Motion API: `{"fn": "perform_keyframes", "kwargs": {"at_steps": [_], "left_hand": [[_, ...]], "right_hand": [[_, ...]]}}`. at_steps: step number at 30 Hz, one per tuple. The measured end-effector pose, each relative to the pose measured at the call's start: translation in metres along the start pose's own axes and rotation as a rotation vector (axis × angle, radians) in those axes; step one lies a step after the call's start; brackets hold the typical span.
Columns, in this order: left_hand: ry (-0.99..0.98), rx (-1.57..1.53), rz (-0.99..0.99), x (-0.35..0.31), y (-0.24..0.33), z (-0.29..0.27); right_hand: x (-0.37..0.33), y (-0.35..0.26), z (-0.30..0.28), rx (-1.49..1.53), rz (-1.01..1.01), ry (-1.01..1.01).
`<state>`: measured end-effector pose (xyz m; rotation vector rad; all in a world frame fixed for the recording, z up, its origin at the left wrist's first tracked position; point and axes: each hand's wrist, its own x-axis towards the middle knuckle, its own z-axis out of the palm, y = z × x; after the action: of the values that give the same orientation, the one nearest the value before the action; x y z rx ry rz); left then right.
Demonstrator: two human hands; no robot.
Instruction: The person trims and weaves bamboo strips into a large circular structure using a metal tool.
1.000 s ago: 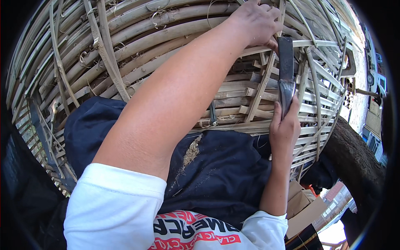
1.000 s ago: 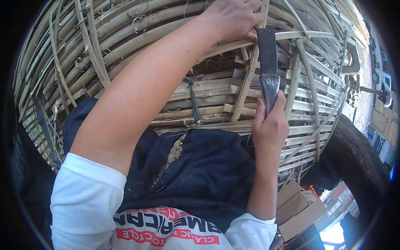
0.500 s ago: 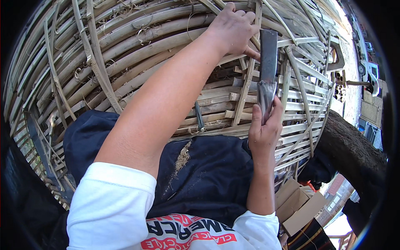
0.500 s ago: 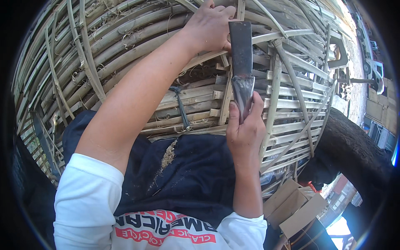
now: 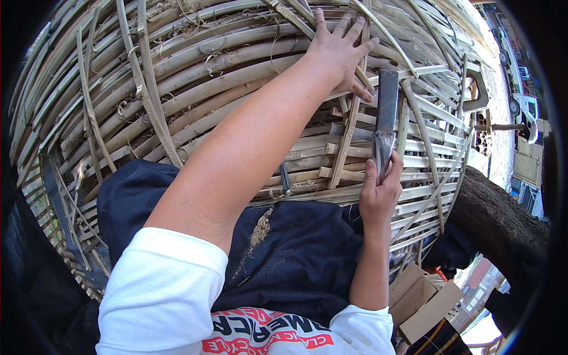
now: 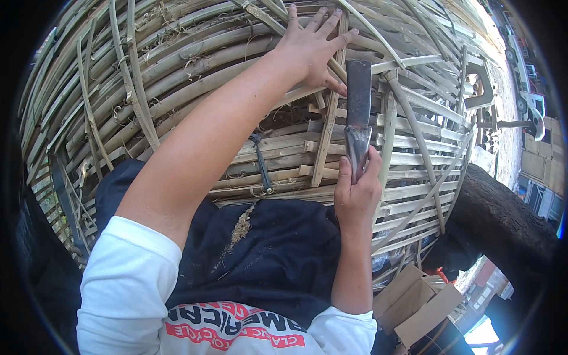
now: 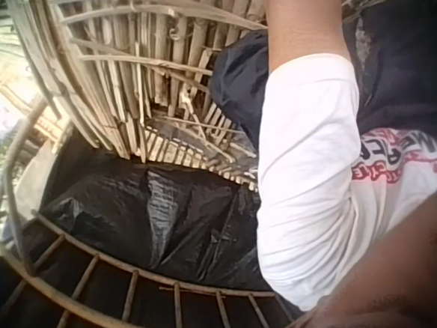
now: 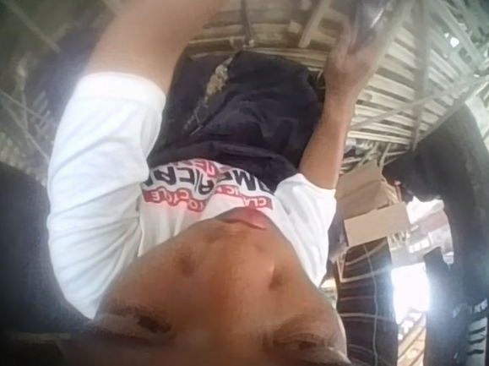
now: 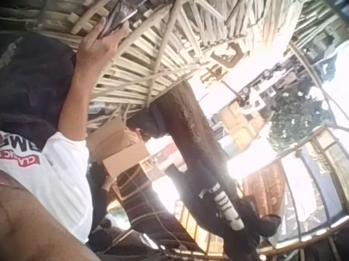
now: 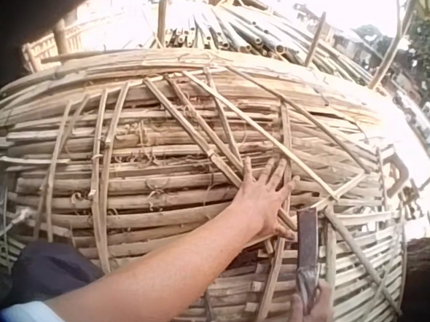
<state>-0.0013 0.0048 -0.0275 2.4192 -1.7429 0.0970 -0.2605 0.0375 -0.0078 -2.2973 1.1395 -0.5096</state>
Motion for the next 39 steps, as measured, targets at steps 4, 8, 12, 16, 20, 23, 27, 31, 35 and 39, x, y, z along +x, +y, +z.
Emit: {"fn": "perform_keyframes", "kwargs": {"at_steps": [4,8,12,16,20,23,27,31,35,39], "left_hand": [[-0.073,0.006,-0.025,0.000,-0.001,-0.001],[-0.052,-0.010,-0.028,0.002,0.000,0.002],[0.032,0.039,-0.040,0.008,-0.001,0.015],[-0.009,0.012,-0.026,0.005,0.001,0.008],[-0.043,-0.011,-0.026,-0.001,-0.003,0.011],[-0.058,-0.023,-0.030,0.004,-0.001,-0.004],[-0.048,-0.055,-0.003,-0.007,-0.003,-0.002],[-0.152,0.448,-0.270,-0.004,0.027,-0.027],[-0.058,-0.016,0.009,0.002,-0.010,0.004],[-0.197,-0.164,0.086,-0.009,-0.008,-0.037]], "right_hand": [[0.001,0.002,0.001,-0.022,-0.036,0.015],[-0.005,0.006,-0.001,-0.001,-0.109,0.044],[0.001,-0.004,-0.004,-0.148,-0.087,-0.028],[-0.017,-0.012,-0.005,-0.111,-0.091,-0.013],[-0.008,-0.007,-0.004,-0.153,-0.030,-0.025],[-0.013,0.004,-0.010,-0.056,-0.107,0.070],[0.000,-0.004,-0.009,-0.345,0.002,-0.122],[-0.020,0.004,-0.008,-0.062,-0.211,0.142],[0.002,-0.002,-0.005,-0.326,0.021,-0.136],[-0.011,0.004,-0.004,0.004,-0.152,0.173]]}}
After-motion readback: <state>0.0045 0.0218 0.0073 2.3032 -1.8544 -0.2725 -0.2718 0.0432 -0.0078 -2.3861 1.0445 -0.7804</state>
